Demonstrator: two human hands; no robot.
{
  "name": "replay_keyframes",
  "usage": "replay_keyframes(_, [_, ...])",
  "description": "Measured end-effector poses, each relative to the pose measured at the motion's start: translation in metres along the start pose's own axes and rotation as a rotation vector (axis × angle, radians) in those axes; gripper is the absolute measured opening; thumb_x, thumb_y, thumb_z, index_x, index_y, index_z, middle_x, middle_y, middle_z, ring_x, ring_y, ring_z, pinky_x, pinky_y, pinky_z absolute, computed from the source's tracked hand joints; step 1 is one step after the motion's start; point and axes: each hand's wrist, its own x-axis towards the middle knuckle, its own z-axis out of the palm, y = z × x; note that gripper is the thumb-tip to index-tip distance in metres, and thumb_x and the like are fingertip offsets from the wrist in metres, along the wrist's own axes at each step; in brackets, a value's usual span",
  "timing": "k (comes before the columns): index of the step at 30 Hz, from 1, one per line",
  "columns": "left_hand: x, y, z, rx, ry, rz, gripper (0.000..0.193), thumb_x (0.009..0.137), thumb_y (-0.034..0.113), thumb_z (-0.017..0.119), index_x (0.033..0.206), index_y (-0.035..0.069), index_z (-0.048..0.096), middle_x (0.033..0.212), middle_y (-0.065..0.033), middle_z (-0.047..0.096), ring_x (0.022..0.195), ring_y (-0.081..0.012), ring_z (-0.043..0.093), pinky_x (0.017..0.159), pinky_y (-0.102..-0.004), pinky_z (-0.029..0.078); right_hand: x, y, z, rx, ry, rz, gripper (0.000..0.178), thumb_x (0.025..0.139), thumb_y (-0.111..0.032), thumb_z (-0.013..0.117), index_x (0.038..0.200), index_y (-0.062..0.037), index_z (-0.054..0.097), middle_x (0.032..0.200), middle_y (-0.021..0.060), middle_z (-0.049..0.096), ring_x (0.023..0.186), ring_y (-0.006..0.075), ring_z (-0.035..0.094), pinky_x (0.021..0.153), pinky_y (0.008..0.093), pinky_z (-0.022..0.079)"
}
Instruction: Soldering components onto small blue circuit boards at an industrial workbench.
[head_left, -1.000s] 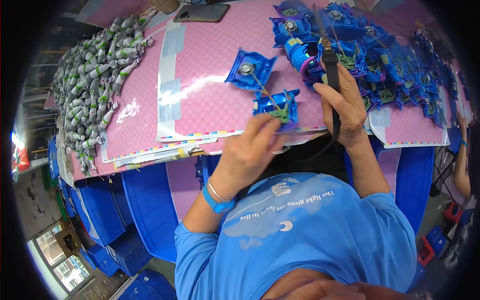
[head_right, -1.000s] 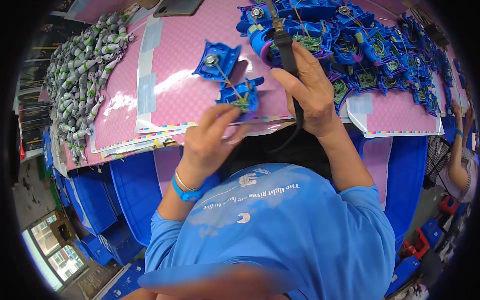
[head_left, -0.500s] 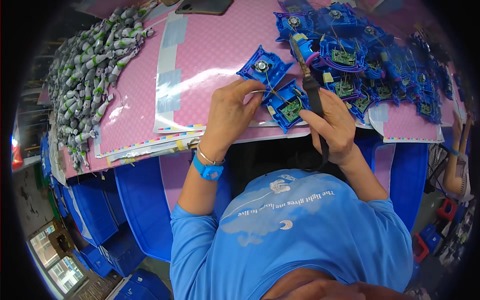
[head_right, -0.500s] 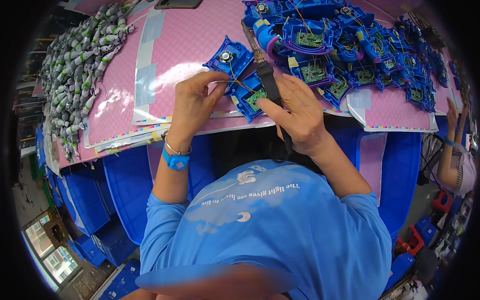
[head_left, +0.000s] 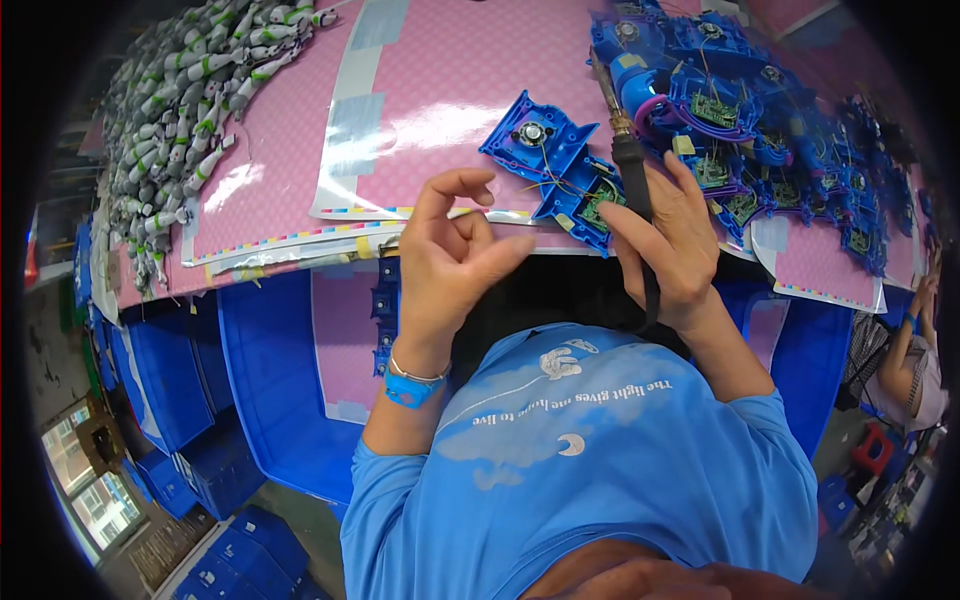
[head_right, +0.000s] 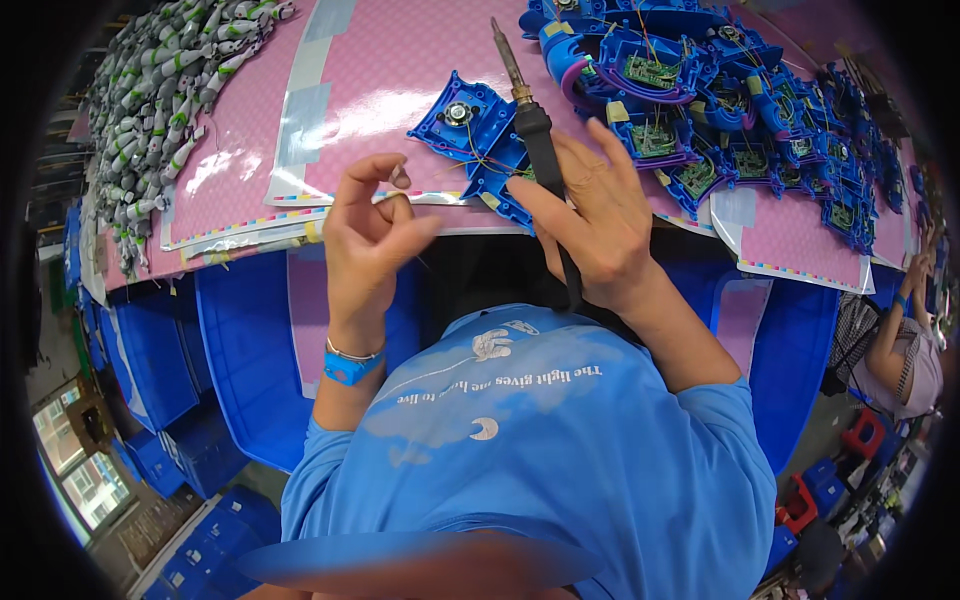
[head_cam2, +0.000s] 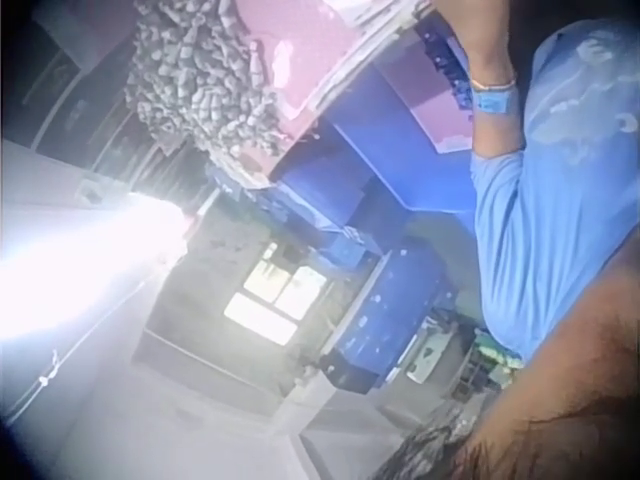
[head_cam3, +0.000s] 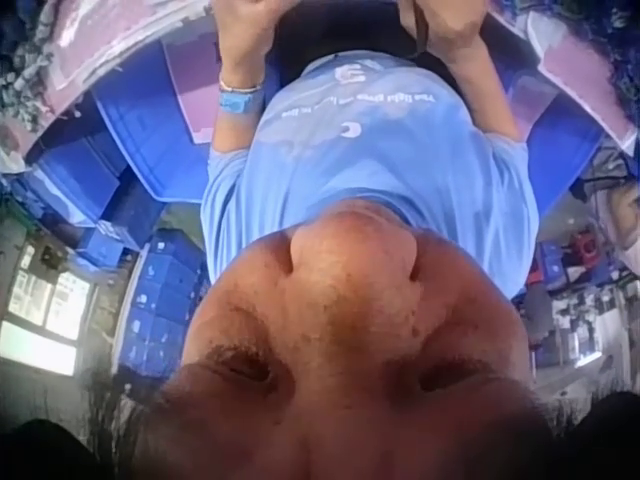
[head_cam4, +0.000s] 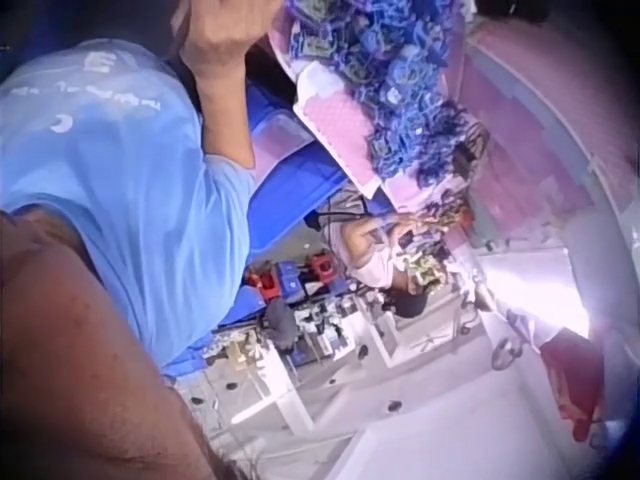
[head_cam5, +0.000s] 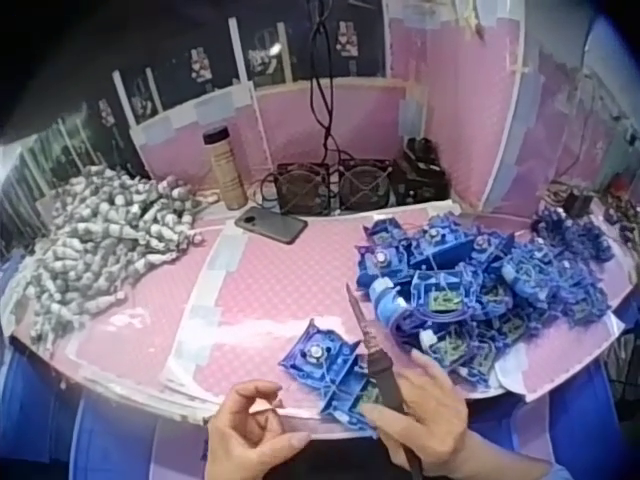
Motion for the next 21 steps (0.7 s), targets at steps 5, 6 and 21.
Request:
replay_keyframes(5, [0.004,0.004,-0.004,-0.216,-0.009,0.011,0.03,0.107,0.023,0.055,0.111,-0.004,0.068,0.086,0.0009,0.055,0.068,-0.0034,0.041,0.06,-0.0197,0.034,0.002,-0.007,-0.003,0.366,0.086,0.101,0.019,0.092,0.005,0.067,0.11,0.0018,0.066,0.116,0.0298,0.069,0.108,0.0373,0.072,0.09,0.0408,0.058])
replay_keyframes(6, [0.002,0.007,0.003,-0.19,0.018,0.006,0.035,0.109,0.026,0.053,0.103,-0.003,0.071,0.079,0.0015,0.055,0.068,-0.004,0.042,0.059,-0.0197,0.033,0.004,-0.006,0.0,0.365,0.087,0.098,0.019,0.092,0.005,0.067,0.11,0.0018,0.066,0.116,0.0298,0.069,0.108,0.0373,0.072,0.09,0.0408,0.058])
replay_keyframes(21, [-0.007,-0.003,0.024,0.13,-0.036,0.033,0.012,0.093,0.013,0.076,0.092,0.001,0.076,0.078,0.001,0.066,0.063,-0.0061,0.051,0.056,-0.0229,0.039,0.019,-0.004,0.022,1.061,0.304,0.453,0.032,0.087,0.01,0.072,0.115,-0.0006,0.061,0.12,0.0238,0.066,0.097,0.0225,0.073,0.089,0.0343,0.062])
